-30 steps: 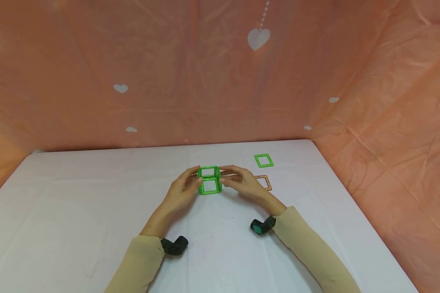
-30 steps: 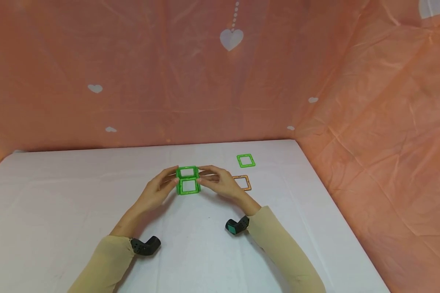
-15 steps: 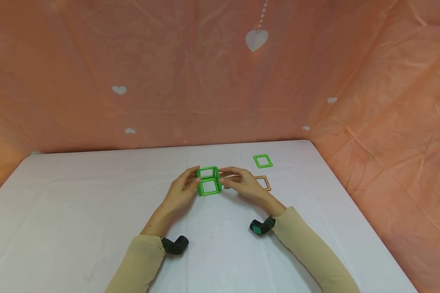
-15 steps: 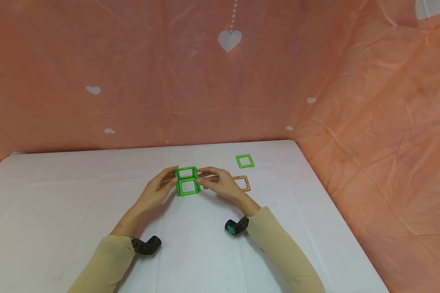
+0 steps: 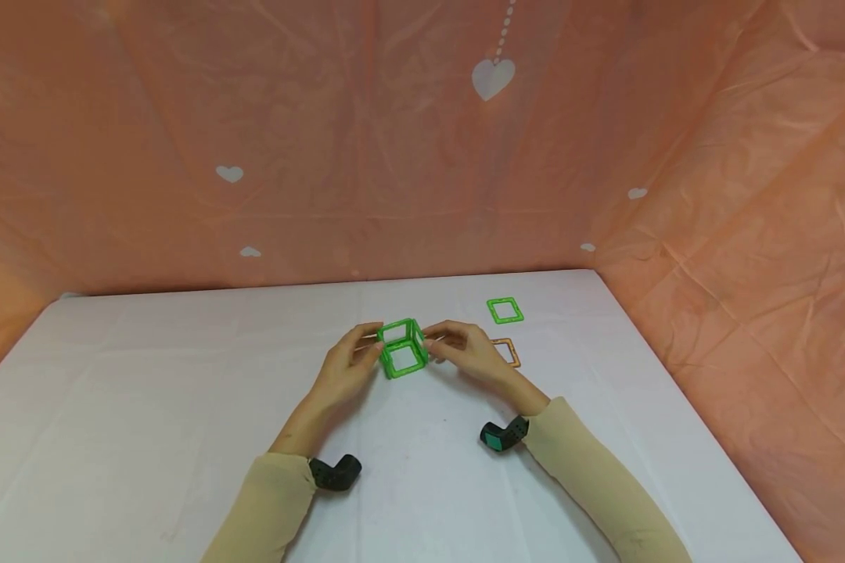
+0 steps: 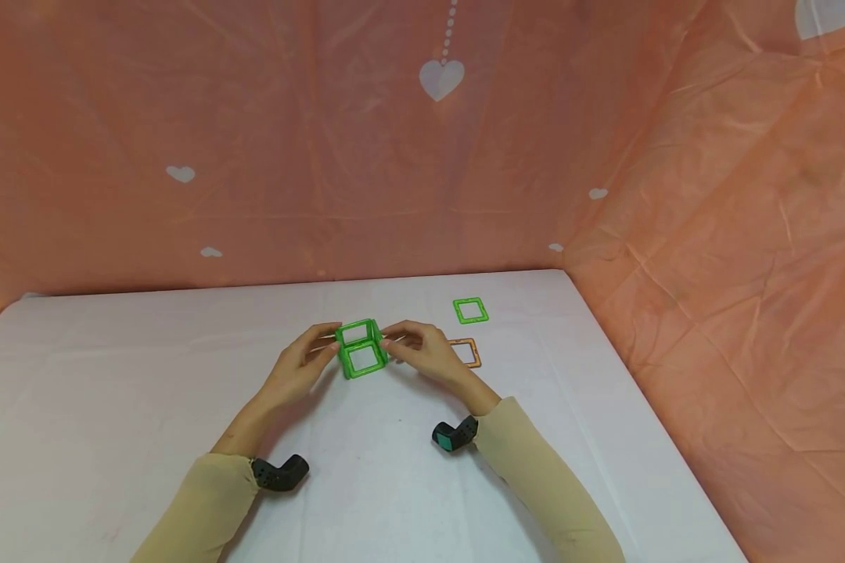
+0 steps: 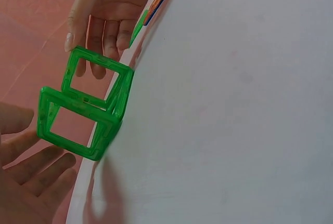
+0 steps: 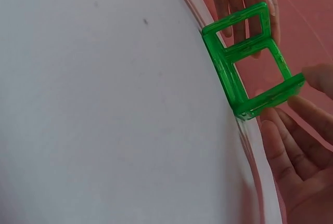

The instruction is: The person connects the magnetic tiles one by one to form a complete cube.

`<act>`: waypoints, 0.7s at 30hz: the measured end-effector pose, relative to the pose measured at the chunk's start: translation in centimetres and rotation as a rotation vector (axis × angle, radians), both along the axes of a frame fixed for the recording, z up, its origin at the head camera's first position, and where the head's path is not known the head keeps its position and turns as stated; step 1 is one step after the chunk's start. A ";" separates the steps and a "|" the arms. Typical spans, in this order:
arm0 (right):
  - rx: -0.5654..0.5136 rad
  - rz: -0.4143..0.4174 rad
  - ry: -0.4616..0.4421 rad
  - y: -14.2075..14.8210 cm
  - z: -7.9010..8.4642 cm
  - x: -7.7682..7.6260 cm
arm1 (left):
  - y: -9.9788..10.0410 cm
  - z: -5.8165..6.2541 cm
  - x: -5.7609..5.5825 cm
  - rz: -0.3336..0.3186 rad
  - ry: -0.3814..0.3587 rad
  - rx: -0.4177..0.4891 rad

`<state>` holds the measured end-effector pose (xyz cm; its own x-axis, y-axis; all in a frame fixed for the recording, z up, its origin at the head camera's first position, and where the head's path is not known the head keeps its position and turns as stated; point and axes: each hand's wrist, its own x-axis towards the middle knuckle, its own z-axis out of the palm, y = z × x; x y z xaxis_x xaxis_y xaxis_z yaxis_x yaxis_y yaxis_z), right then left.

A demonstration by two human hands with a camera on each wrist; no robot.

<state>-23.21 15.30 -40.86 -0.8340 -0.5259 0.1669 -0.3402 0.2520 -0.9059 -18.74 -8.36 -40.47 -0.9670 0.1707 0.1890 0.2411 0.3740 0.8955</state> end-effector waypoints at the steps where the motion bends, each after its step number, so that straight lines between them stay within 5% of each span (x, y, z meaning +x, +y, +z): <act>1: -0.004 0.001 0.002 -0.1 0.4 0.2 | 0.0 0.0 0.0 0.000 0.001 0.001; 21: 0.004 -0.064 0.053 0.0 -0.4 -0.4 | -0.2 -0.1 0.1 -0.004 -0.012 0.039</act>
